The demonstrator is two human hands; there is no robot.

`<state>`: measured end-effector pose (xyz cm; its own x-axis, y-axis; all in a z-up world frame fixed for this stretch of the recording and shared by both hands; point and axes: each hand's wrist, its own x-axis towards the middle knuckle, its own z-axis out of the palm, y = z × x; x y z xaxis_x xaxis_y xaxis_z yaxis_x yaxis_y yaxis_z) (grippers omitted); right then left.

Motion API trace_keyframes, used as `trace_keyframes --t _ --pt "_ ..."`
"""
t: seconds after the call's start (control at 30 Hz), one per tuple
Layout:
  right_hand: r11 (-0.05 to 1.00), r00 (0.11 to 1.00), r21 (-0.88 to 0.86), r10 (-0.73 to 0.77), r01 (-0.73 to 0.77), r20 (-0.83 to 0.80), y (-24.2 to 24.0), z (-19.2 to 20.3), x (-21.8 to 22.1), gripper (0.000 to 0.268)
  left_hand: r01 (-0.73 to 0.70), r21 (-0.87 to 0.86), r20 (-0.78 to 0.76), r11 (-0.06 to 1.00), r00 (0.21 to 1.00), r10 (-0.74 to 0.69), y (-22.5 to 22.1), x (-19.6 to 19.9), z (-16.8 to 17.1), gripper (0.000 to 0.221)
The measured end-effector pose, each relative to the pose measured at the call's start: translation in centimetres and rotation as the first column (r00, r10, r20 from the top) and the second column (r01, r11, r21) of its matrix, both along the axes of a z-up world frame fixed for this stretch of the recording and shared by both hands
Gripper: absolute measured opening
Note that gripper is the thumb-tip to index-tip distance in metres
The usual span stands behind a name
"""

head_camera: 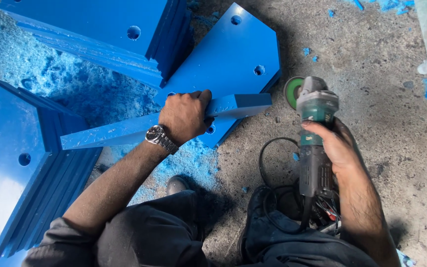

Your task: Grinding and smoothing the edges of blue plastic plates using a hand-held angle grinder.

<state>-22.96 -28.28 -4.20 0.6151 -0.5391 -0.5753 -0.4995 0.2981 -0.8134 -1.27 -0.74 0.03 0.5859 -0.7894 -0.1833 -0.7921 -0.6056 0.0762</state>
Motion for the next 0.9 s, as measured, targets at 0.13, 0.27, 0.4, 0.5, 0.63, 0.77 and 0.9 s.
trace_keyframes --t 0.13,0.27,0.4,0.5,0.63,0.77,0.9 --pt "0.999 0.998 0.0 -0.035 0.035 0.043 -0.2 0.1 -0.9 0.039 0.019 0.007 0.011 1.0 1.0 -0.019 -0.1 0.2 -0.4 0.053" --pt "0.996 0.99 0.065 -0.075 0.067 0.123 0.2 0.4 -1.2 0.036 -0.008 0.012 0.015 1.0 1.0 0.008 0.0 0.8 0.2 0.057" --pt "0.987 0.982 0.146 -0.09 0.067 0.163 0.1 -0.6 -1.8 0.034 0.007 -0.081 0.05 0.997 0.999 -0.003 0.4 1.3 0.2 0.056" --pt "0.978 0.979 0.201 -0.099 0.063 0.177 0.2 -1.2 -2.0 0.035 0.002 -0.066 0.035 0.998 0.999 0.0 0.4 1.2 0.6 0.057" --pt "0.982 0.983 0.181 -0.09 0.06 0.162 0.4 -1.7 -2.1 0.035 0.052 -0.15 0.053 0.987 0.998 -0.045 1.0 1.5 0.6 0.059" --pt "0.98 0.972 0.189 -0.104 0.064 0.213 0.9 -2.4 -3.2 0.035 0.027 -0.15 0.071 0.988 0.997 -0.016 2.6 1.4 1.2 0.056" --pt "0.977 0.962 0.199 -0.125 0.077 0.242 1.2 -4.2 -4.5 0.034 0.064 -0.29 0.114 0.955 0.993 -0.032 6.8 2.4 1.5 0.053"
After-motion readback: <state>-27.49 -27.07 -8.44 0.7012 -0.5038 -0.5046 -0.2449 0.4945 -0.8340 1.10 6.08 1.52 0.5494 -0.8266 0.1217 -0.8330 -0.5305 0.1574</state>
